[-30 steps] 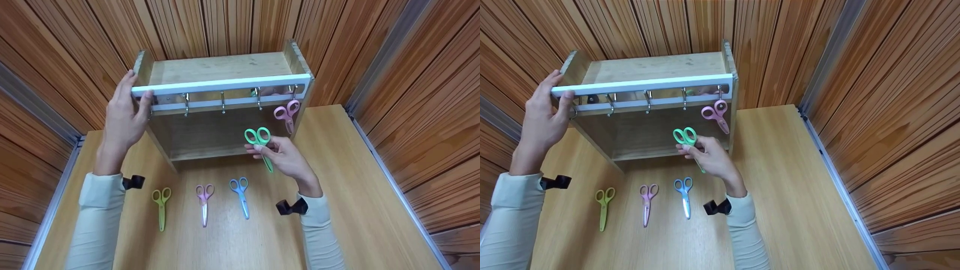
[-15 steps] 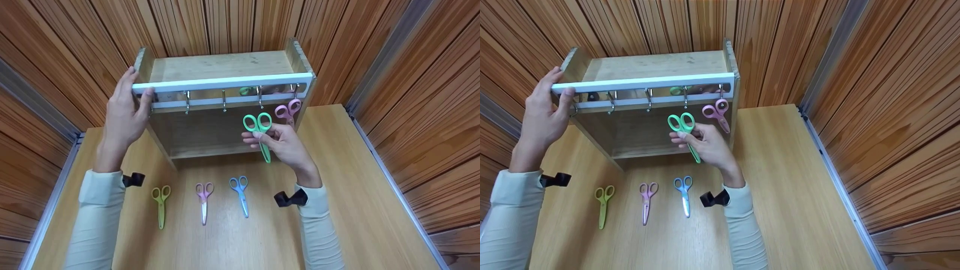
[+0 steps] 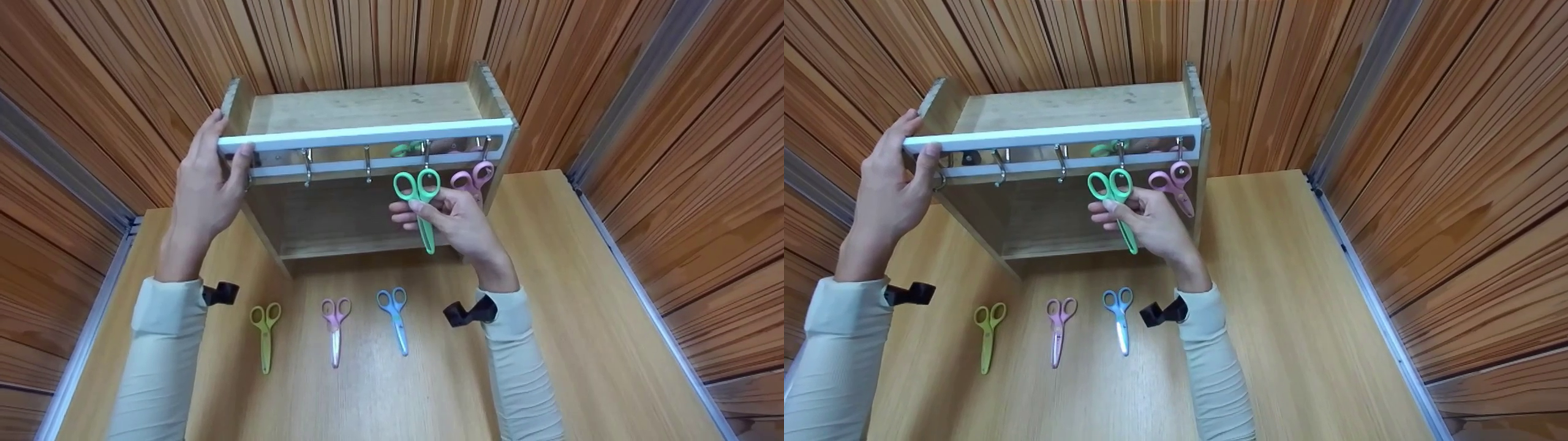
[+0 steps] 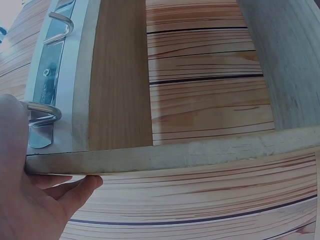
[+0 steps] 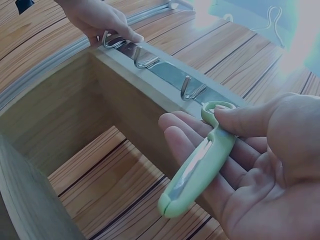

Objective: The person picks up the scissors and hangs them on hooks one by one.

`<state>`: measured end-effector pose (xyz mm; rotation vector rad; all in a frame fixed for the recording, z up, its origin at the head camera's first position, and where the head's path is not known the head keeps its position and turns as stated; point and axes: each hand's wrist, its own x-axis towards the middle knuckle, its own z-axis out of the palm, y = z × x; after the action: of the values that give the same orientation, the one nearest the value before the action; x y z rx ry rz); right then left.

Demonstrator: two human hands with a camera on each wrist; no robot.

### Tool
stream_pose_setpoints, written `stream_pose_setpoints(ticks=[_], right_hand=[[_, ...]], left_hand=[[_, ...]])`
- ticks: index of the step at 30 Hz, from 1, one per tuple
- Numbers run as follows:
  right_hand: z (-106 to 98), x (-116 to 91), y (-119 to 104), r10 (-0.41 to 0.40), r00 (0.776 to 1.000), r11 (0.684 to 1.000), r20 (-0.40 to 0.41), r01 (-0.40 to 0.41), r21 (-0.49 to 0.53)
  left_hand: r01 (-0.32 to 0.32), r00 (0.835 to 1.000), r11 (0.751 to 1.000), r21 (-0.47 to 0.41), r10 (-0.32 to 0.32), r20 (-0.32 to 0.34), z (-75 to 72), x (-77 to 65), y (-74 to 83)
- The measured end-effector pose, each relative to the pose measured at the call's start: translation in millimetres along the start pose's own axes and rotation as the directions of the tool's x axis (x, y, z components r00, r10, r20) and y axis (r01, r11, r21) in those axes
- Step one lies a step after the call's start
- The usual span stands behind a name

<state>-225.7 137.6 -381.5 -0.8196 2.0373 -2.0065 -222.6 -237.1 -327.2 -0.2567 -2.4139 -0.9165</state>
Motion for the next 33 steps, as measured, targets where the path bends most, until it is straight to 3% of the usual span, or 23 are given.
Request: stream_pose_setpoints(ticks=[11,18,33], right_hand=[[0.9,9.7,12.5,0.03,0.998,0.999,-0.058,-0.029,0.031],[-0.5,13.2,22.0,0.038,0.995,0.997,-0.096,-0.032,0.065],[-8.9,6.6,40.3,0.057,0.986,0.998,-0.158,-0.054,0.02]], left_hand=[[0.023,1.0,1.0,0.007,-0.024,0.012,0.0,-0.3,1.9],[0.003,1.0,1.0,0.009,-0.003,-0.003,0.8,0.4,0.9],[0.018,1.0,1.0,0.017,-0.018,0.012,0.1,-0.4,1.5]])
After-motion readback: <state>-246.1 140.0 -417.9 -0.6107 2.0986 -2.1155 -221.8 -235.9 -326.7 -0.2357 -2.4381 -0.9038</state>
